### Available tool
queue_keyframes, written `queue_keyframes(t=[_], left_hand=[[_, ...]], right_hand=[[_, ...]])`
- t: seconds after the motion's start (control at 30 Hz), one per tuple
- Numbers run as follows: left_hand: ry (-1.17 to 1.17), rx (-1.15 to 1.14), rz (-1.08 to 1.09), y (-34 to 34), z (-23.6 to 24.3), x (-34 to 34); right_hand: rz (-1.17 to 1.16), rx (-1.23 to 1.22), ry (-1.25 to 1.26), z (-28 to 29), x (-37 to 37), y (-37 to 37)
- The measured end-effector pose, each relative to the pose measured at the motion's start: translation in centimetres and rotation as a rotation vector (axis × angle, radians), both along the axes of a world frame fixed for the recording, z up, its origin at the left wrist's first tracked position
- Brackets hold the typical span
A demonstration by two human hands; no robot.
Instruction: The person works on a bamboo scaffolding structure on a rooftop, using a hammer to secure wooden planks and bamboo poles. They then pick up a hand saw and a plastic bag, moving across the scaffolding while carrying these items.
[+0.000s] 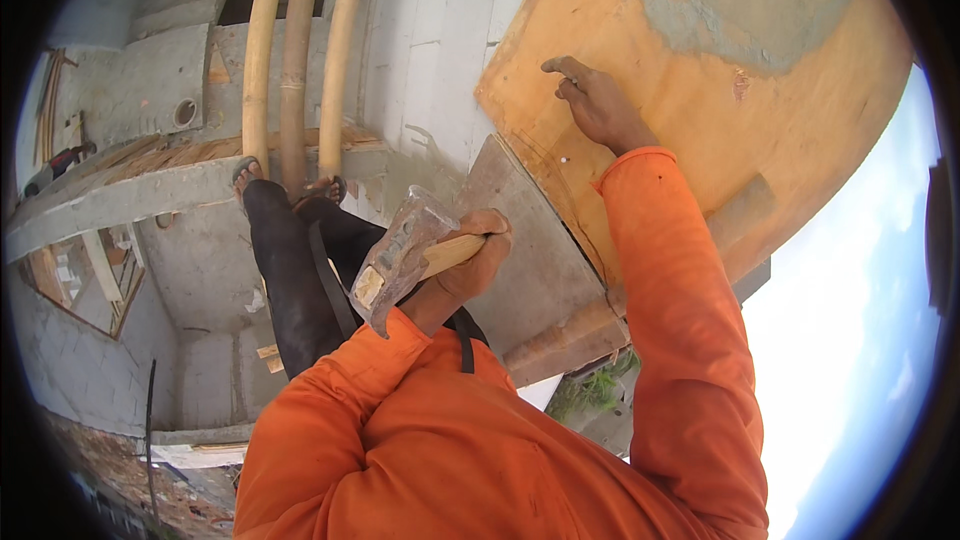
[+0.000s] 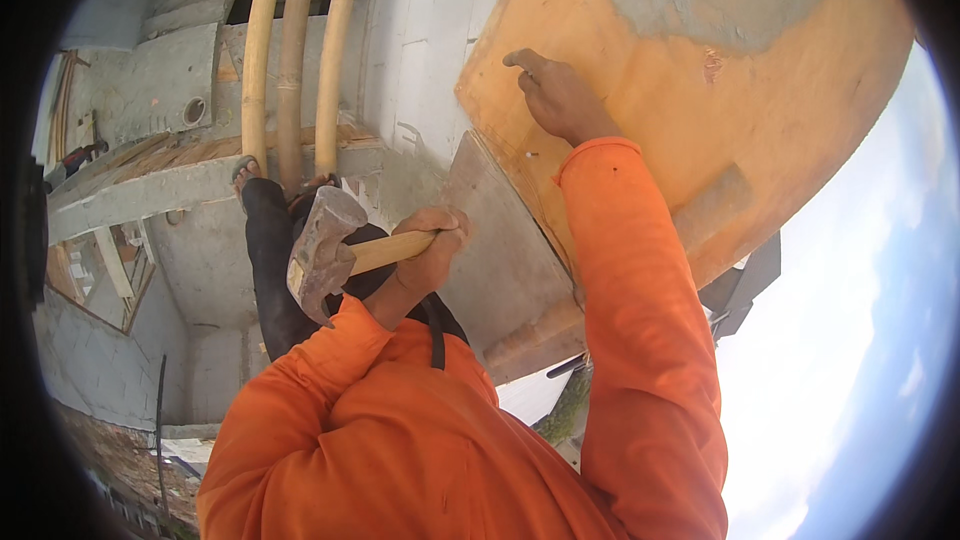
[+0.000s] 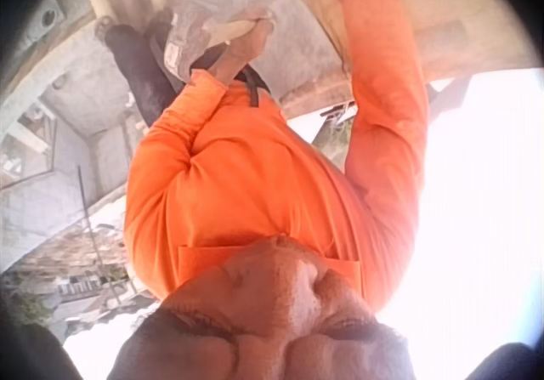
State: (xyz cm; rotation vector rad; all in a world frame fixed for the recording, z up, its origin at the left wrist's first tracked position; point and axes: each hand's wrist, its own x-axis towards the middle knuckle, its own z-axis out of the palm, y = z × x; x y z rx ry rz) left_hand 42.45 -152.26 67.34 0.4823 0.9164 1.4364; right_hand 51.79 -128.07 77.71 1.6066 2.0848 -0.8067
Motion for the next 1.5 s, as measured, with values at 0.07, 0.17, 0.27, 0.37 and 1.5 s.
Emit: queue_keyframes(t=[0.07,0.17,0.27,0.37,1.5], left_hand=[[0.107,-0.091,-0.176,-0.4,-1.2,1.1],[0.262,-0.349,-0.596,-0.7,-1.5,1.6],[0.182,-0.318,-0.497,-1.3,0.2,0.3],[0.004,-0.124,-0.248,-0.5,0.9,-0.4],[0.22,-0.376,-0.606,0.6,-1.3,1.1]], right_hand=[[-0.001,0.01,0.011,-0.1,-0.3,0.0],[0.078,0.14,0.073,-0.8,1.0,-0.5],[0.003,0.083,0.088,-0.9,1.1,-0.4],[0.074,0.104,0.069,-0.6,0.8,-0.4],[0.027,0.066,-0.001,-0.7,0.7,-0.6]])
